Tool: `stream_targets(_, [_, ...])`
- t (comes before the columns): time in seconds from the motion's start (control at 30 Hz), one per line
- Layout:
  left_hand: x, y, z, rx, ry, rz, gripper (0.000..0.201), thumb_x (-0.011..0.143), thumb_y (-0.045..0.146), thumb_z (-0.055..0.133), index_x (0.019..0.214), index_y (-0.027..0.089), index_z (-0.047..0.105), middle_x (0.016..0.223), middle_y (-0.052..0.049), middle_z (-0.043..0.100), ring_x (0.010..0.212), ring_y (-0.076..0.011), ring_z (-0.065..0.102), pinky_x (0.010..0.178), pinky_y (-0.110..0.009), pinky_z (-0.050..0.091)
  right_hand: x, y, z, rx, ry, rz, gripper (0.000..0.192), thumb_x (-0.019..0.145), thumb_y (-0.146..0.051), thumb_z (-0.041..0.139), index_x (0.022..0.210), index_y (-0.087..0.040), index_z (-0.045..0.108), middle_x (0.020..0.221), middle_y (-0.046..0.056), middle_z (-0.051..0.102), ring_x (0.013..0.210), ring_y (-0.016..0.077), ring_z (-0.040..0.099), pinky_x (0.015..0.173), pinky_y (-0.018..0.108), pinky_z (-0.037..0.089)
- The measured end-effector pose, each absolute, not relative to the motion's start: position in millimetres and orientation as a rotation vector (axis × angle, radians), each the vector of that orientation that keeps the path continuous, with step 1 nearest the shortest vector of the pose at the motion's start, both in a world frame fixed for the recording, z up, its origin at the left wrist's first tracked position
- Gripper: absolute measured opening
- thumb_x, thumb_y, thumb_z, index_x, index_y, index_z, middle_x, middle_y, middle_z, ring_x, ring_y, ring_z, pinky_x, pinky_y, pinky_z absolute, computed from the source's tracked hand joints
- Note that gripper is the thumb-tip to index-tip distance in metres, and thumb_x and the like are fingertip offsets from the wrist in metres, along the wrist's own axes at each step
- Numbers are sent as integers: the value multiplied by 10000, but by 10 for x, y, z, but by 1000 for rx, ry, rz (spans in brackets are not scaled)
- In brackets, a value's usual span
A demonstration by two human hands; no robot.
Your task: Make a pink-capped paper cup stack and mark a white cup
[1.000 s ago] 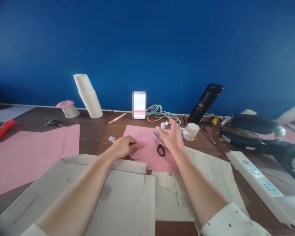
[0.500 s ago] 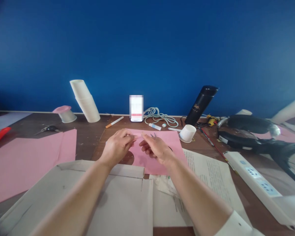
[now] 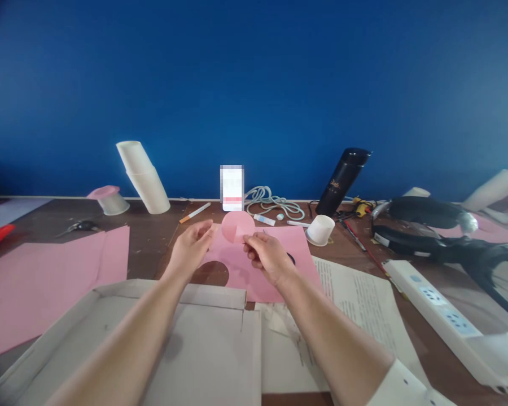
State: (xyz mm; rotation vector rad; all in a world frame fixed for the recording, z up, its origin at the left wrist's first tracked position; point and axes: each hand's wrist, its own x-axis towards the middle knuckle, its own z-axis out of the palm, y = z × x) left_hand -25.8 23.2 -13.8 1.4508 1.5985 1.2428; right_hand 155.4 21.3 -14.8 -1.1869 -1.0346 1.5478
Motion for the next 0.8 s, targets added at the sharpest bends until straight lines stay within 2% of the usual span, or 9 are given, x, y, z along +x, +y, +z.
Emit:
stream_targets(0.1, [-231,245,-181,1107,1386,1110,497,699,569,617,1011,185,670,1028,-102,646,821,-181,583,659,-287,474,1539,200,-149,-1198,-1083,1499,277,699,-399,659,668,-175,498,644,-25,529,495,47,403,384,165,179])
stream_targets(0.23, [-168,234,-208,904,1201,1087,398,615,474,730,863,163,714,997,-97,659,739,-122,536,597,-232,445,1512,179,-135,-1211,-1137,1441,305,687,-432,673,652,-177,510,633,-20,536,479,49,391,388,180,180])
stream_targets(0.5, [-148,235,-218,824,1062,1089,319,597,384,766,805,147,721,907,-73,658,641,-67,483,522,-171,403,1488,177,-145,-1267,-1183,1366,311,687,-454,676,624,-185,534,505,-47,506,412,52,346,402,213,198])
stream_targets(0.67, [-146,234,-225,822,1032,1079,320,609,386,760,821,149,724,904,-70,655,623,-61,482,513,-166,403,1481,177,-138,-1296,-1200,1336,314,691,-455,672,611,-182,539,520,-31,524,431,61,382,403,210,225])
stream_targets(0.8, [-139,225,-206,811,1028,1080,327,591,371,777,816,140,721,819,-54,645,602,-58,477,511,-167,402,1472,174,-130,-1293,-1189,1318,325,672,-453,685,593,-178,532,555,-15,559,441,62,398,402,207,249])
